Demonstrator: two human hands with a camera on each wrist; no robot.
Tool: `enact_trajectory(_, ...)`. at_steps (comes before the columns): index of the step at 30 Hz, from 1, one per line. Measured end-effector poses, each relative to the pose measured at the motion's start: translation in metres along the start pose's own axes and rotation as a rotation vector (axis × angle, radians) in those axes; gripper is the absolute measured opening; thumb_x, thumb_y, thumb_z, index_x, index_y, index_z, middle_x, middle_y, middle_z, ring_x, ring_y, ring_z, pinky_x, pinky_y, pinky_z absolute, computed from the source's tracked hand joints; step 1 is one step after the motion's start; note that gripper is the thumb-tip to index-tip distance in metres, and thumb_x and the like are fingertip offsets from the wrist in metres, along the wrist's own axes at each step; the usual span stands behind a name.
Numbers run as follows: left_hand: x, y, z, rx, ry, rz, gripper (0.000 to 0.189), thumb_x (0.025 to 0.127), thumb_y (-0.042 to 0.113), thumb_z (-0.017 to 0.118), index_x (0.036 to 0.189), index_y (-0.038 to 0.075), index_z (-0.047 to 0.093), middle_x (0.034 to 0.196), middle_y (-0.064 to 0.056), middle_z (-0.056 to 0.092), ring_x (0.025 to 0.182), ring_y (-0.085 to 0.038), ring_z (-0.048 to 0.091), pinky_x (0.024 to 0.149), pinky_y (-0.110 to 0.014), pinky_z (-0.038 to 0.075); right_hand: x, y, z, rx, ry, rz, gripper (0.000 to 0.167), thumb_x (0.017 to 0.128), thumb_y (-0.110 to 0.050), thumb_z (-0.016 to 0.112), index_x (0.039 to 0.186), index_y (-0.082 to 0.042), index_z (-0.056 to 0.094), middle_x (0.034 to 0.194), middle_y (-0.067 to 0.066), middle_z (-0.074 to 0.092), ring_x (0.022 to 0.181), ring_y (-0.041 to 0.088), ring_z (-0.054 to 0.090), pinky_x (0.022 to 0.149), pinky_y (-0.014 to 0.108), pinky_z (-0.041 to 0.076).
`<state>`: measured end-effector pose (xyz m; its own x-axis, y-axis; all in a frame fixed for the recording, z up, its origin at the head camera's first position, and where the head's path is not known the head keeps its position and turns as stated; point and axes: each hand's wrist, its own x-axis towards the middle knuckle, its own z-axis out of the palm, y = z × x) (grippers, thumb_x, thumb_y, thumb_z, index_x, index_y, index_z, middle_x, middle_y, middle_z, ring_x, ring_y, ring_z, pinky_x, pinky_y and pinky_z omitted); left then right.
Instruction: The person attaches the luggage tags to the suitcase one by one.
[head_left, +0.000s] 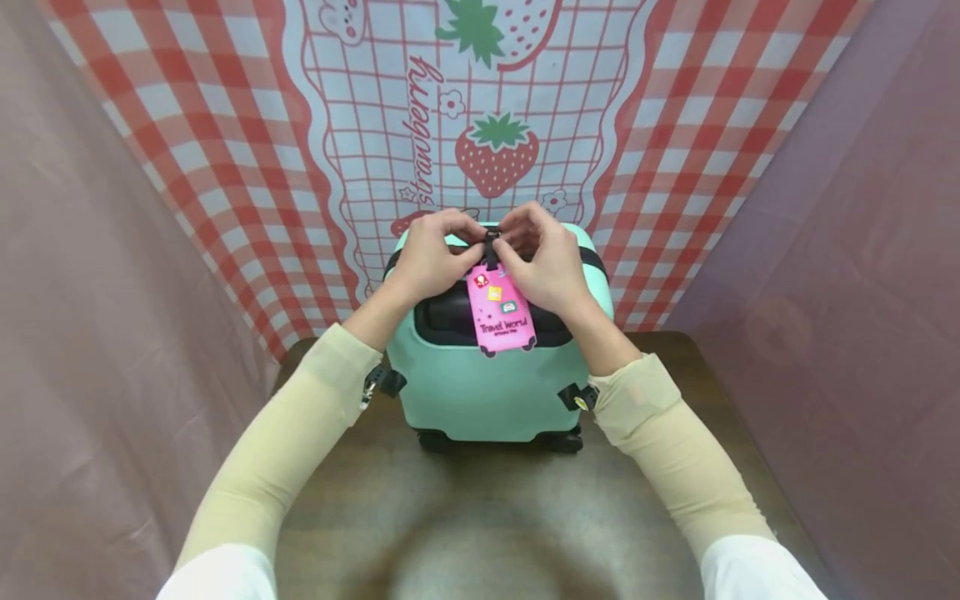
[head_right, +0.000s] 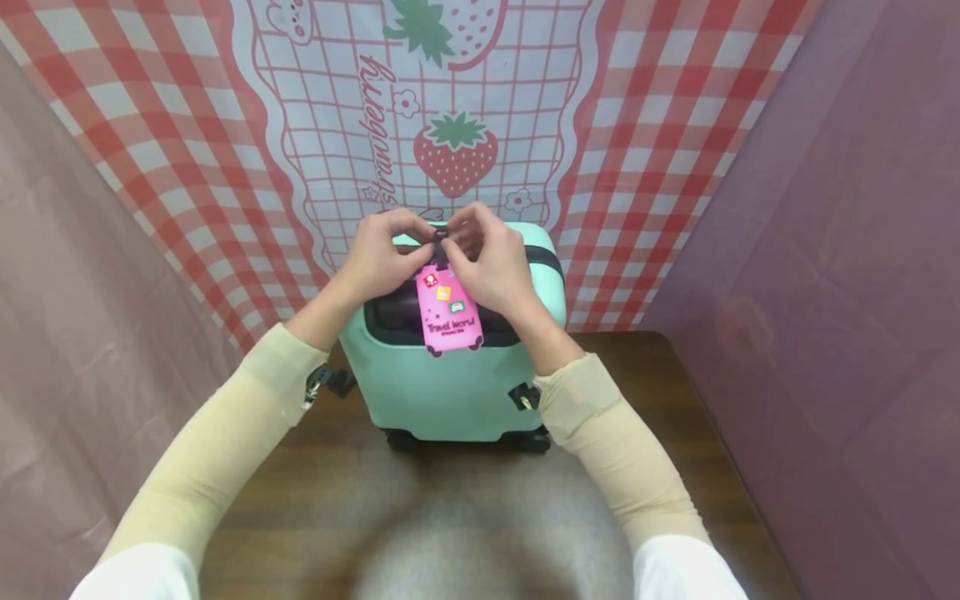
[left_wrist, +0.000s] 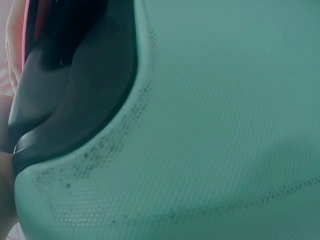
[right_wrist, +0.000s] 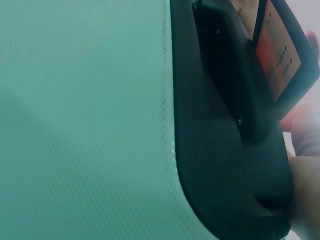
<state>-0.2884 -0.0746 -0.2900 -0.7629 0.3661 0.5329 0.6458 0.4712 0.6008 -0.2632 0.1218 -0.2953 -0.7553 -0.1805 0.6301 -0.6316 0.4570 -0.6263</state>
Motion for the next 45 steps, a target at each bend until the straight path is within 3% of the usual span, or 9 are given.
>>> enact_trajectory(6, -0.0017, -0.0007, 0.0024, -0.015, 0.029, 0.01, 0.016, 0.097, 0.007, 0.075, 0.112, 0.002, 0.08, 0.114, -0.014, 0.078, 0.105, -0.027, 0.077, 0.091, -0.034, 0.065, -0.0007, 0.0002, 0.0006, -0.021, 0.008, -0.031, 0.008, 0.1, -0.009, 0.069, 0.104, -0.002, 0.067, 0.093, 0.014, 0.072, 0.078, 0.024, 0.07, 0.072, 0.025, 0.051)
enact_trajectory(14, -0.004, -0.0021, 0.0039, -0.077, 0.044, 0.016, 0.022, 0.096, 0.005, 0.075, 0.118, 0.004, 0.076, 0.106, -0.014, 0.08, 0.1, -0.024, 0.077, 0.092, -0.036, 0.065, -0.0015, -0.0007, -0.0012, -0.082, -0.001, -0.026, 0.01, 0.098, -0.013, 0.072, 0.104, -0.006, 0.076, 0.094, 0.011, 0.078, 0.079, 0.021, 0.073, 0.074, 0.028, 0.057)
enact_trajectory(20, -0.0046, -0.0011, 0.0035, -0.132, 0.028, 0.057, 0.02, 0.098, 0.004, 0.069, 0.118, 0.001, 0.073, 0.108, -0.016, 0.077, 0.1, -0.027, 0.075, 0.094, -0.043, 0.064, -0.0025, -0.001, -0.001, -0.118, -0.015, -0.036, 0.01, 0.1, -0.014, 0.072, 0.104, -0.005, 0.075, 0.094, 0.011, 0.077, 0.08, 0.022, 0.072, 0.075, 0.033, 0.057)
enact_trajectory(25, -0.0047, -0.0017, 0.0031, -0.169, 0.013, 0.088, 0.023, 0.093, 0.009, 0.074, 0.115, 0.0, 0.074, 0.105, -0.017, 0.077, 0.097, -0.028, 0.076, 0.092, -0.042, 0.065, -0.0028, -0.0001, -0.0001, -0.138, -0.021, -0.048, 0.01, 0.102, -0.012, 0.069, 0.104, -0.003, 0.072, 0.098, 0.013, 0.071, 0.083, 0.024, 0.069, 0.076, 0.035, 0.055)
enact_trajectory(31, -0.0044, -0.0028, 0.0043, -0.131, 0.014, 0.092, 0.027, 0.088, 0.015, 0.08, 0.111, 0.002, 0.075, 0.102, -0.014, 0.078, 0.095, -0.024, 0.077, 0.091, -0.034, 0.065, -0.0036, 0.0014, 0.0003, -0.143, -0.036, -0.065, 0.01, 0.102, -0.009, 0.069, 0.105, 0.0, 0.071, 0.103, 0.016, 0.065, 0.086, 0.028, 0.066, 0.078, 0.038, 0.055)
enact_trajectory(45, -0.0037, -0.0021, 0.0074, -0.052, 0.039, 0.099, 0.028, 0.083, 0.016, 0.079, 0.105, 0.002, 0.071, 0.096, -0.012, 0.077, 0.091, -0.022, 0.076, 0.087, -0.034, 0.066, -0.0037, 0.0041, 0.0018, -0.128, -0.107, -0.121, 0.01, 0.106, -0.004, 0.056, 0.11, 0.004, 0.06, 0.105, 0.019, 0.058, 0.09, 0.03, 0.059, 0.081, 0.038, 0.05)
